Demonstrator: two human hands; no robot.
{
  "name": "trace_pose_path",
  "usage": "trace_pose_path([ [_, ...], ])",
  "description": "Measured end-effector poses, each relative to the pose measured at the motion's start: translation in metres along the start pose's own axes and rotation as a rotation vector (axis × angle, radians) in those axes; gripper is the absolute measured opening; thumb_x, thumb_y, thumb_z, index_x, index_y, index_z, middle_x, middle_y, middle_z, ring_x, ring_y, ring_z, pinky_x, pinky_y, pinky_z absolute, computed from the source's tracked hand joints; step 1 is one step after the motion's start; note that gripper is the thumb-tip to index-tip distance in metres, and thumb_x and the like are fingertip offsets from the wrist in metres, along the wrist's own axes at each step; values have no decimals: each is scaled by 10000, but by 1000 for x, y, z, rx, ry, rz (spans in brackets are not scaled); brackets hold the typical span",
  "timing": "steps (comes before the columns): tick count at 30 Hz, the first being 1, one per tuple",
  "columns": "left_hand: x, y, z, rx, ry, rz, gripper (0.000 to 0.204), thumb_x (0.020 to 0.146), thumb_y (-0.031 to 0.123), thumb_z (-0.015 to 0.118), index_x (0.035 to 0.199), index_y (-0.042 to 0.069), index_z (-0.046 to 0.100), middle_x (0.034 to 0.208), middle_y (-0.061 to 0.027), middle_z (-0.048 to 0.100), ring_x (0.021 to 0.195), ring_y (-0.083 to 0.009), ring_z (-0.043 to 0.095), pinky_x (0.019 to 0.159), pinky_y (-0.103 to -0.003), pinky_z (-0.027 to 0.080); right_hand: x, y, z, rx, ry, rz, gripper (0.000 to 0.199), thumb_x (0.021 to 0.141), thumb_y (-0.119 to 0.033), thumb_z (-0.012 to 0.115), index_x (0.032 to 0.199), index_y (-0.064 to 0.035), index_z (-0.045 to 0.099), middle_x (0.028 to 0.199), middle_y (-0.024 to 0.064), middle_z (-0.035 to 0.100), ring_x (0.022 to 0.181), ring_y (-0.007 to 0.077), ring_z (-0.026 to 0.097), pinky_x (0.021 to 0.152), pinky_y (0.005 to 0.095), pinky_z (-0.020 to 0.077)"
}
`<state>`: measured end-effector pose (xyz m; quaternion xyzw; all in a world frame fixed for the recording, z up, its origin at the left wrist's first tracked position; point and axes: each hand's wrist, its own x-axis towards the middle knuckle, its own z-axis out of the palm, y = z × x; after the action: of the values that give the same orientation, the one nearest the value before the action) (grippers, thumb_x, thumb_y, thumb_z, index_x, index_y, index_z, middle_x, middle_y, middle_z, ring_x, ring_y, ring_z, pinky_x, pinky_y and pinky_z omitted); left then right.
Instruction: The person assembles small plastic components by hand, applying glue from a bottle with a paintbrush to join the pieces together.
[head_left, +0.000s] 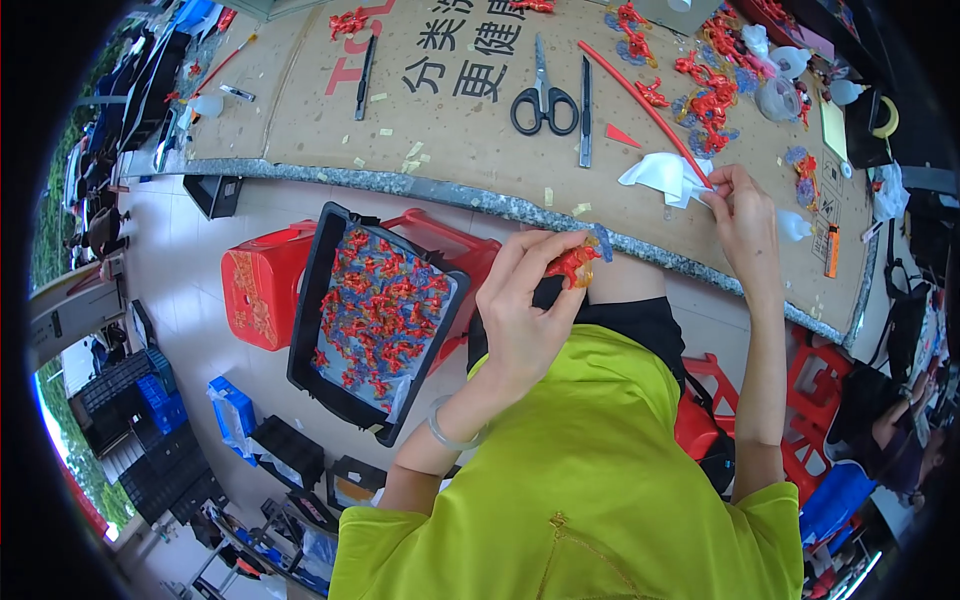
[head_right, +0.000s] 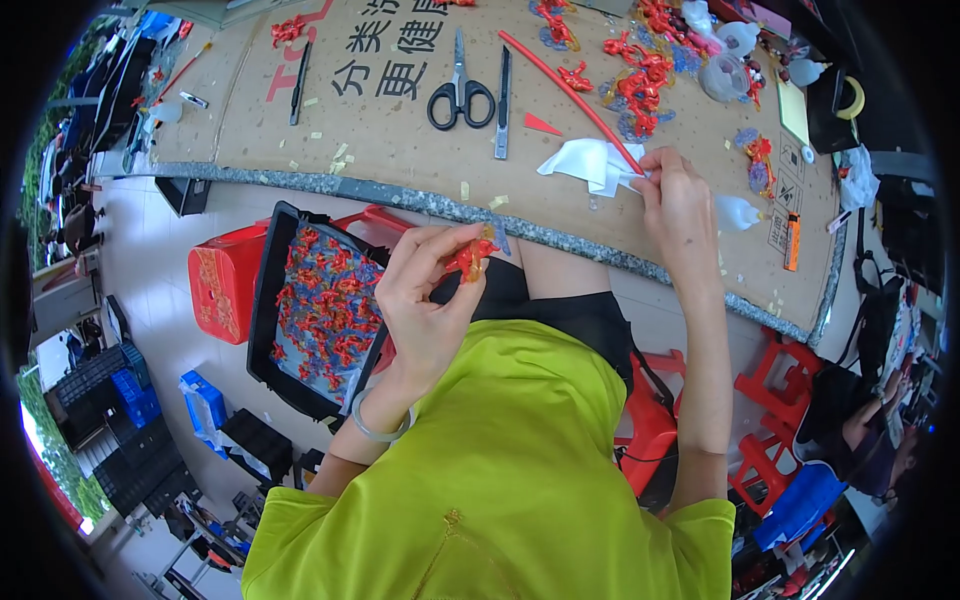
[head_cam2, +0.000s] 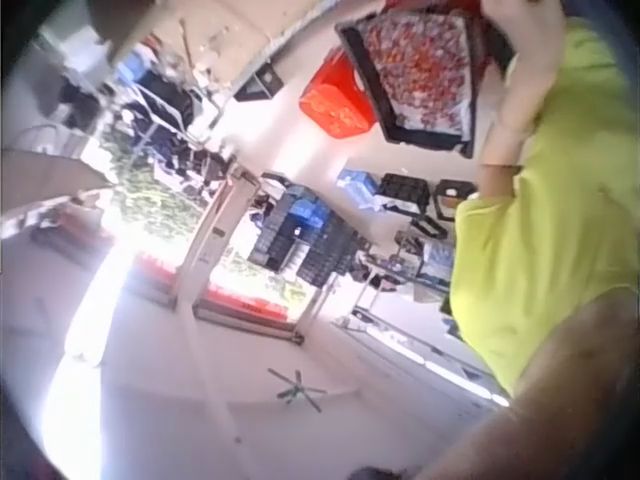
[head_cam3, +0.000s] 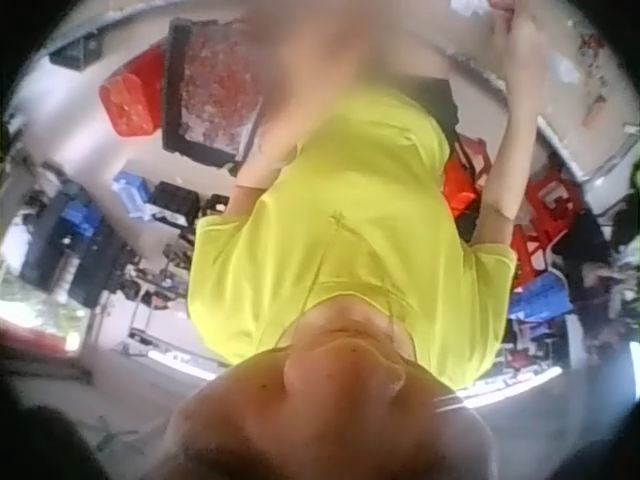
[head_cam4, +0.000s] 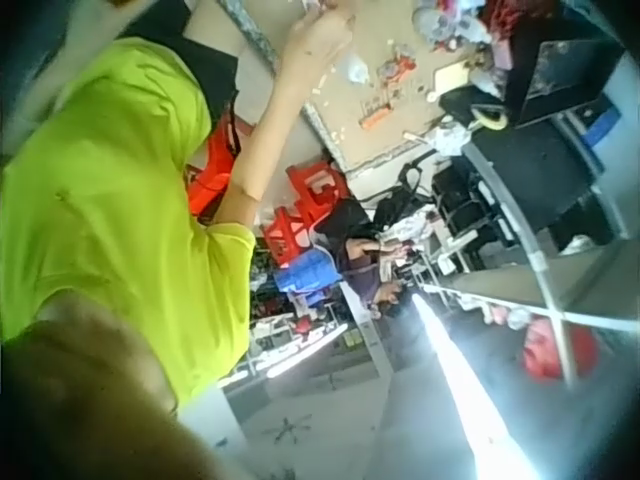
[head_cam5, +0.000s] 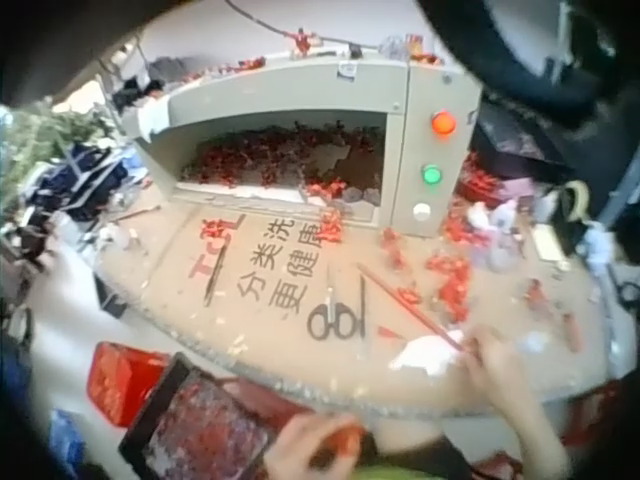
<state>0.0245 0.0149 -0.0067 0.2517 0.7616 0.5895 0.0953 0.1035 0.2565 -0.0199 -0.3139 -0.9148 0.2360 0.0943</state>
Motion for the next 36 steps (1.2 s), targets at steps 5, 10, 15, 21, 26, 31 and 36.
trace_pose_path([
  [5, 0, -7, 4, 29, 87, 112, 367, 643, -75, 686, 997, 17, 651, 911, -125, 591, 771, -226, 604, 677, -291, 495, -6, -13, -29, -11, -102, -58, 180, 762, -26, 655, 922, 46, 616, 788, 167, 590, 608, 262, 579, 590, 357, 446],
  [10, 3, -5, 6, 52, 94, 175, 368, 637, -83, 682, 991, 12, 650, 910, -128, 591, 761, -228, 603, 655, -287, 493, -6, -21, -43, -16, -71, -30, 156, 745, -13, 680, 859, 51, 595, 759, 126, 574, 548, 165, 548, 525, 312, 422],
  [15, 4, -1, 9, -17, 84, 144, 374, 635, -114, 664, 995, -14, 639, 914, -123, 593, 727, -191, 610, 636, -263, 517, -7, -23, -51, 70, 73, 15, 131, 755, 21, 678, 818, 51, 566, 733, 70, 564, 563, 92, 536, 512, 256, 426],
  [21, 4, -2, 10, -4, 74, 115, 376, 635, -114, 666, 998, -22, 636, 887, -122, 593, 724, -193, 619, 626, -262, 523, -28, -56, -44, 773, 343, -118, 81, 809, 25, 647, 866, 58, 599, 764, 60, 592, 658, 134, 607, 588, 240, 488],
  [26, 5, -1, 12, 110, 122, 206, 371, 630, -112, 669, 989, -25, 641, 843, -120, 593, 705, -218, 614, 599, -268, 513, -65, -85, -18, 701, 238, -328, 114, 733, -3, 724, 829, 15, 665, 798, 127, 677, 728, 212, 657, 667, 281, 528],
  [31, 5, 6, 9, 140, 179, 288, 366, 615, -120, 669, 971, -38, 643, 827, -118, 592, 681, -209, 607, 572, -265, 508, -68, -95, 3, 586, 287, -468, 164, 697, 12, 748, 836, 9, 662, 812, 132, 678, 733, 250, 672, 660, 304, 543],
  [36, 5, 5, 9, 61, 271, 217, 378, 582, -134, 684, 948, -48, 647, 817, -116, 589, 661, -192, 602, 570, -268, 513, -78, -90, 8, 556, 260, -325, 196, 676, -5, 775, 830, 2, 654, 797, 136, 670, 685, 249, 665, 615, 301, 538],
])
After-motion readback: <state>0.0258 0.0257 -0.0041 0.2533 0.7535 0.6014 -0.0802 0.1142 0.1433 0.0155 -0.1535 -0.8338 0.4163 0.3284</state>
